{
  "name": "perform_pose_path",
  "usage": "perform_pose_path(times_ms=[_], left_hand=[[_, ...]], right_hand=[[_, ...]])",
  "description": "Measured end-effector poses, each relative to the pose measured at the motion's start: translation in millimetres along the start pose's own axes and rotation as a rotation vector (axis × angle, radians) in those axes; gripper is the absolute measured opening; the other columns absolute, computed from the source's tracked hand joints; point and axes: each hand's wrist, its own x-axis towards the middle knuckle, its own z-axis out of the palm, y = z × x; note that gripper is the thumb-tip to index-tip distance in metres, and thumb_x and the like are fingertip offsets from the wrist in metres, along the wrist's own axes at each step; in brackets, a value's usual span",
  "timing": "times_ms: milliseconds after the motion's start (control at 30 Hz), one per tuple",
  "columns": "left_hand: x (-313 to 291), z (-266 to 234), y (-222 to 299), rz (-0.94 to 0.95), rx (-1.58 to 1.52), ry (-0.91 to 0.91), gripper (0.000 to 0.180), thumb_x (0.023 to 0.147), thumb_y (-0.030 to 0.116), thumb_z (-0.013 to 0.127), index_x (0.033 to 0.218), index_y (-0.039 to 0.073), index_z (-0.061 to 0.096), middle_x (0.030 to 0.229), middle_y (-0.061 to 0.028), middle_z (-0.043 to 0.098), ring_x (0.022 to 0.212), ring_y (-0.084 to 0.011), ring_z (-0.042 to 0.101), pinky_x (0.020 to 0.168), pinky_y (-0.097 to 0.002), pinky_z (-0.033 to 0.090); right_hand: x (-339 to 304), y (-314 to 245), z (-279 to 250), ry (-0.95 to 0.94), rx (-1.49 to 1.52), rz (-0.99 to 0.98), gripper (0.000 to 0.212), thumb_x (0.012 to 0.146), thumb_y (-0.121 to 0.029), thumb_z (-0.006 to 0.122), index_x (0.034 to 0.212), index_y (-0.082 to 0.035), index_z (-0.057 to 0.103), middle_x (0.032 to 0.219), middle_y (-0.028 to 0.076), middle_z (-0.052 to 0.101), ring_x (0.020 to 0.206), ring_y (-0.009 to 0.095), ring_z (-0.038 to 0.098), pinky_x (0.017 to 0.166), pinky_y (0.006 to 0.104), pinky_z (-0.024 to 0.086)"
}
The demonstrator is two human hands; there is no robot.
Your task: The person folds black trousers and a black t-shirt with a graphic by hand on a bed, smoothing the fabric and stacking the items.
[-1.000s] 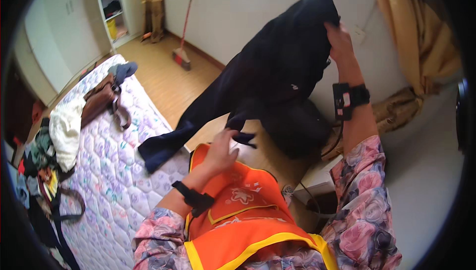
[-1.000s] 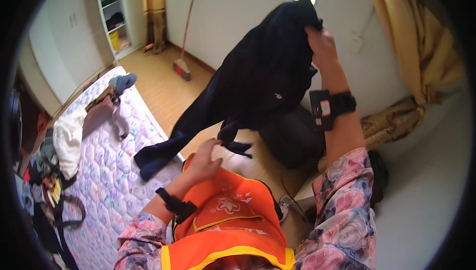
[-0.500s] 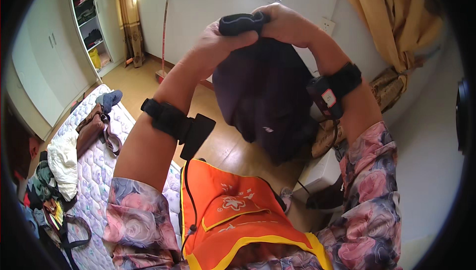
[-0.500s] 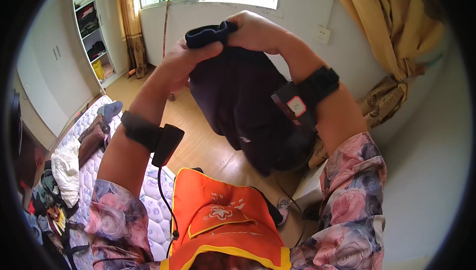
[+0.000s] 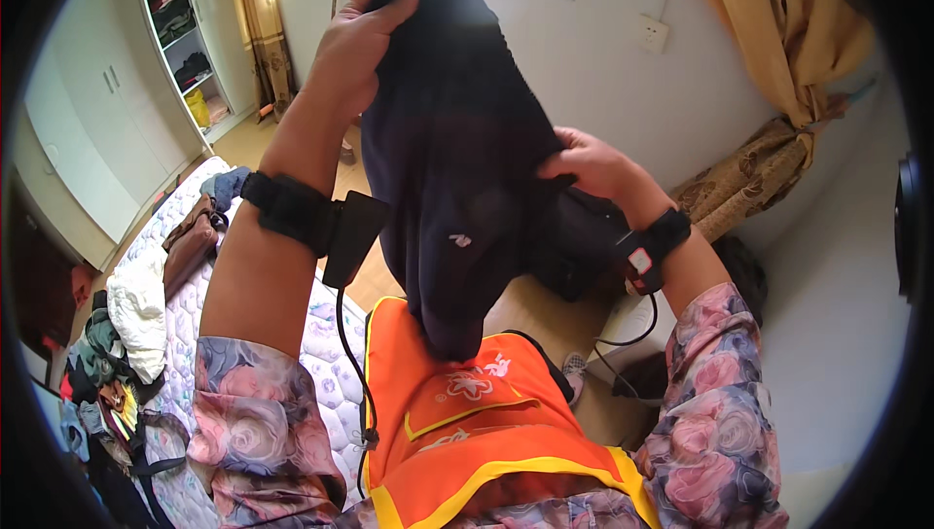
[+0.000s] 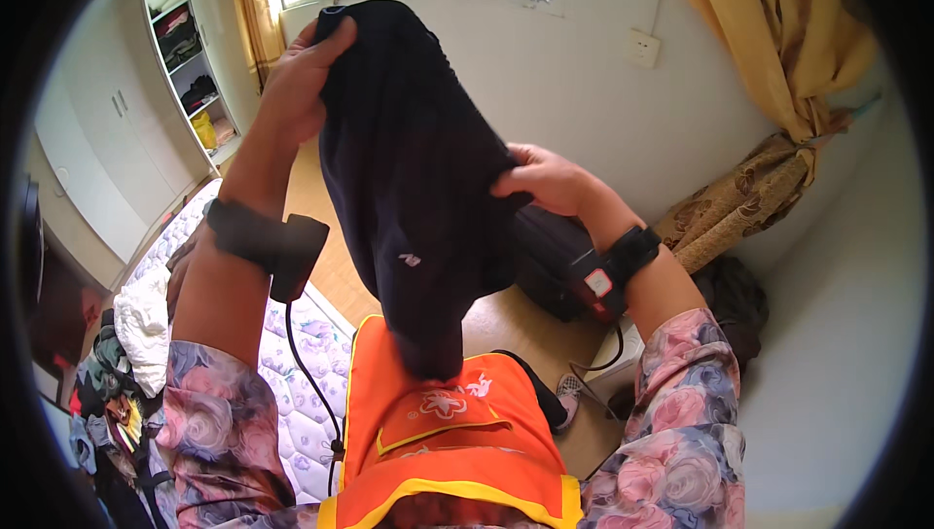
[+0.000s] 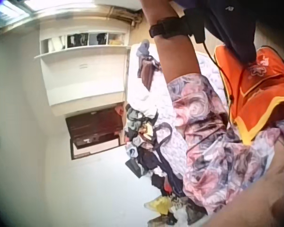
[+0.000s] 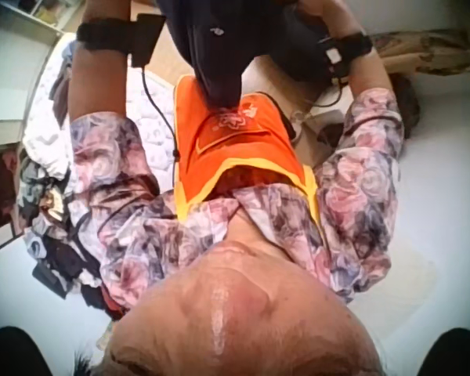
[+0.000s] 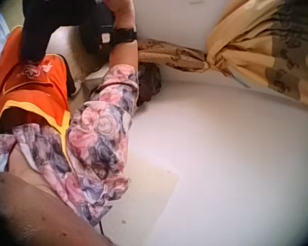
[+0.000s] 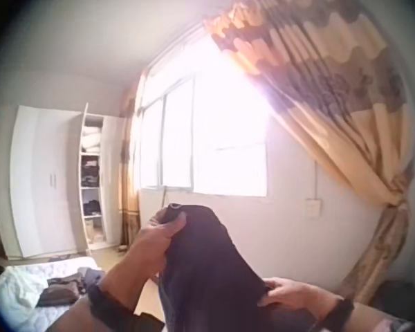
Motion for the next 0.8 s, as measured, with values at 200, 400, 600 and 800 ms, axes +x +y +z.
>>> perform_pose_path(times_ms=[200,400,600,800], left_hand=[[-10,-35,16,-0.084,0.078,0.049,0.023,0.083,0.017,0.063,0.102,0.005,0.057,0.09,-0.0042,0.063,0.079,-0.0137,0.06,0.071,-0.0272,0.051],[-10,-50,22,-0.251,0.054,-0.165,0.024,0.084,0.021,0.061,0.1,0.004,0.057,0.091,-0.0055,0.062,0.079,-0.0142,0.061,0.071,-0.0277,0.051],[-19,-44,29,-0.29,-0.006,-0.181,0.037,0.086,0.02,0.052,0.118,0.002,0.051,0.104,-0.0092,0.062,0.093,-0.0164,0.061,0.085,-0.0289,0.048],[-25,-39,27,-0.234,0.223,-0.177,0.04,0.08,0.02,0.06,0.117,0.006,0.053,0.09,-0.0034,0.062,0.086,-0.0113,0.06,0.075,-0.0266,0.05]], right_hand=[[-4,-55,-23,0.359,-0.214,-0.176,0.025,0.072,0.002,0.052,0.095,-0.007,0.05,0.077,-0.001,0.052,0.07,0.007,0.05,0.061,0.02,0.043],[-13,-86,-25,0.43,-0.521,-0.339,0.025,0.075,-0.001,0.05,0.098,-0.01,0.051,0.079,-0.001,0.054,0.07,0.006,0.049,0.06,0.0195,0.042],[-8,-93,-32,0.562,-1.157,-0.331,0.019,0.073,0.0,0.049,0.09,-0.007,0.056,0.079,0.006,0.057,0.072,0.013,0.053,0.063,0.0261,0.043],[-1,-90,-36,0.663,-1.276,-0.581,0.024,0.07,0.005,0.047,0.09,-0.006,0.056,0.095,0.013,0.057,0.082,0.028,0.055,0.073,0.0343,0.044]])
